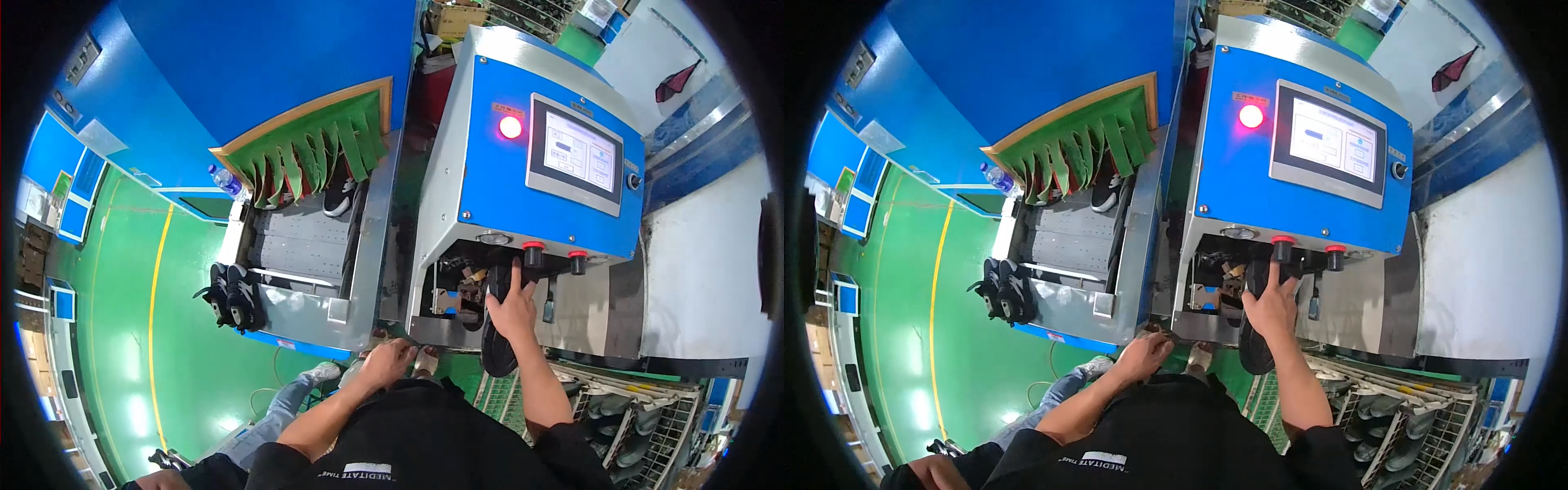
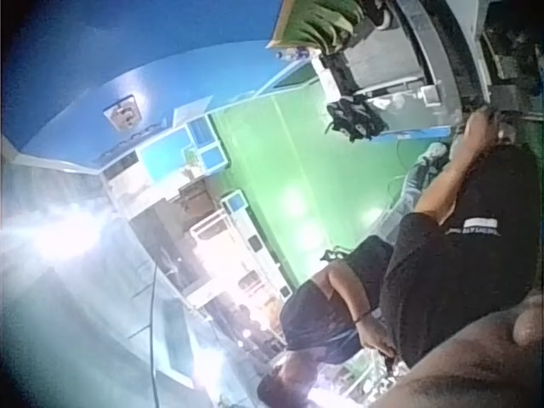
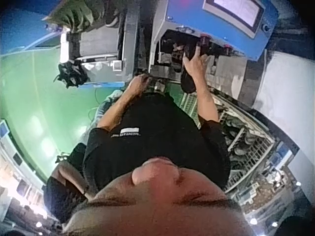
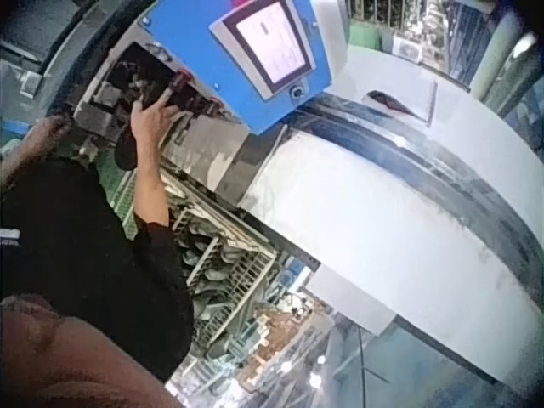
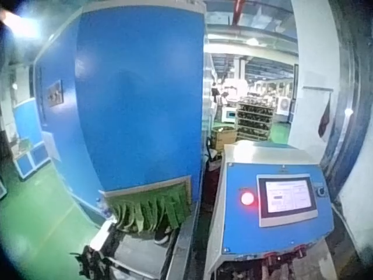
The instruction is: Operating a toe lasting machine to shape and attach the front of shoe uppers to lasts.
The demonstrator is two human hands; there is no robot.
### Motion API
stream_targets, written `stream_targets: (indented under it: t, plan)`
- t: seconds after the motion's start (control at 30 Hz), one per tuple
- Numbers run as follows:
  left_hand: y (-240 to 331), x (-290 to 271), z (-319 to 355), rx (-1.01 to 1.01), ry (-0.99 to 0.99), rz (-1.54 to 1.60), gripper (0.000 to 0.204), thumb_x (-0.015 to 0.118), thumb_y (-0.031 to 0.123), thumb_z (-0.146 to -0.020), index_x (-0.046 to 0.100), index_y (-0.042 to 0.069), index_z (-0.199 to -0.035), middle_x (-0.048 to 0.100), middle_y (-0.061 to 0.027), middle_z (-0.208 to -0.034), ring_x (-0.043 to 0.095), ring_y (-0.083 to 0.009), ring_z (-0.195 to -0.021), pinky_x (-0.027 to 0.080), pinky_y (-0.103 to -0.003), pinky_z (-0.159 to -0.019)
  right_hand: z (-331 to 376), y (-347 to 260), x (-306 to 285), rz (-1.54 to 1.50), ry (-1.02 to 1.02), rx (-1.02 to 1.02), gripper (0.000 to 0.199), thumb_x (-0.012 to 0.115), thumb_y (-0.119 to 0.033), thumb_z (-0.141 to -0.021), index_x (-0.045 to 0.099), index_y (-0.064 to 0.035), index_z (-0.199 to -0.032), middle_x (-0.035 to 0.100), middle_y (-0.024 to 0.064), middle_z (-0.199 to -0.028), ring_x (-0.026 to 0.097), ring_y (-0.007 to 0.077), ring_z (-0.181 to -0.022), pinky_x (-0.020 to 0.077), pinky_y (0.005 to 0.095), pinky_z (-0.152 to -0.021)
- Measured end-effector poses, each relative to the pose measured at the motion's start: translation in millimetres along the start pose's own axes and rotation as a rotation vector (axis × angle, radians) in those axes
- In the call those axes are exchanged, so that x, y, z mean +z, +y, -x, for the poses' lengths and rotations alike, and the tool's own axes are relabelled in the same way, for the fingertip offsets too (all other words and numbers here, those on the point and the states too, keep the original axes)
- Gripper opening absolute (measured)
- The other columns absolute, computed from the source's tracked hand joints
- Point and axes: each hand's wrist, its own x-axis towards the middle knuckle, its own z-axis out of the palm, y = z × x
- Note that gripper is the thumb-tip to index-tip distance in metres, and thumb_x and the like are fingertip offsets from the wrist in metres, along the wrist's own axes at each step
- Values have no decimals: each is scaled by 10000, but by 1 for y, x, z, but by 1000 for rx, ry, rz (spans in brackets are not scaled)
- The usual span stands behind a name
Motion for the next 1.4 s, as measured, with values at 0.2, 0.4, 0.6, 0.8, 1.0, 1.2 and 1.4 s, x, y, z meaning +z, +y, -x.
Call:
stream_targets:
  t: [0.2,0.4,0.6,0.8,1.0,1.2,1.4]
  plan:
    - [-2,5,0,-15,-31,2,446,570,421,-1041,722,21,-1167,738,-260,-1078,689,-464,-1075,528,-540,-950,21,5,2,-49,62,-87,1044,734,-352,-905,72,-149,-1688,269,527,-1481,577,653,-1152,531,586,-975]
    - [8,16,-10,107,-217,88,448,582,419,-1049,718,-1,-1124,762,-208,-1013,741,-365,-995,566,-464,-886,49,10,12,-151,336,-137,1042,771,-384,-844,183,-127,-1666,361,506,-1426,569,644,-1156,542,596,-951]
    - [37,23,-18,-52,-618,775,570,519,477,-1097,469,31,-1448,716,-202,-1174,718,-312,-1033,570,-441,-915,136,48,34,-198,612,-377,901,826,-327,-776,444,-232,-1586,499,328,-1314,639,503,-1011,584,518,-839]
    - [38,33,-9,-350,-1057,1086,971,292,827,-989,340,68,-1593,653,-242,-1348,701,-377,-1107,542,-496,-996,242,54,36,-272,368,-451,771,869,-417,-792,574,-343,-1501,519,314,-1350,665,452,-1100,591,467,-909]
    - [36,39,5,-448,-999,905,731,466,635,-1041,542,69,-1497,636,-107,-1438,581,-279,-1357,444,-448,-1157,264,66,29,-765,175,-191,1003,789,-481,-913,270,-67,-1664,497,273,-1504,670,356,-1144,538,404,-979]
    - [42,-13,21,185,-586,212,654,709,451,-955,586,-44,-1364,694,-199,-1272,655,-311,-1220,510,-438,-1032,170,1,64,-1650,8,329,885,799,-290,-886,370,2,-1604,644,124,-1331,609,187,-1182,515,326,-918]
    - [69,-93,58,181,-366,-313,693,704,587,-880,644,-20,-1210,716,-255,-1120,690,-434,-1088,536,-483,-932,184,27,68,-1931,70,184,793,739,-71,-870,408,34,-1584,615,117,-1434,569,224,-1312,405,369,-1160]
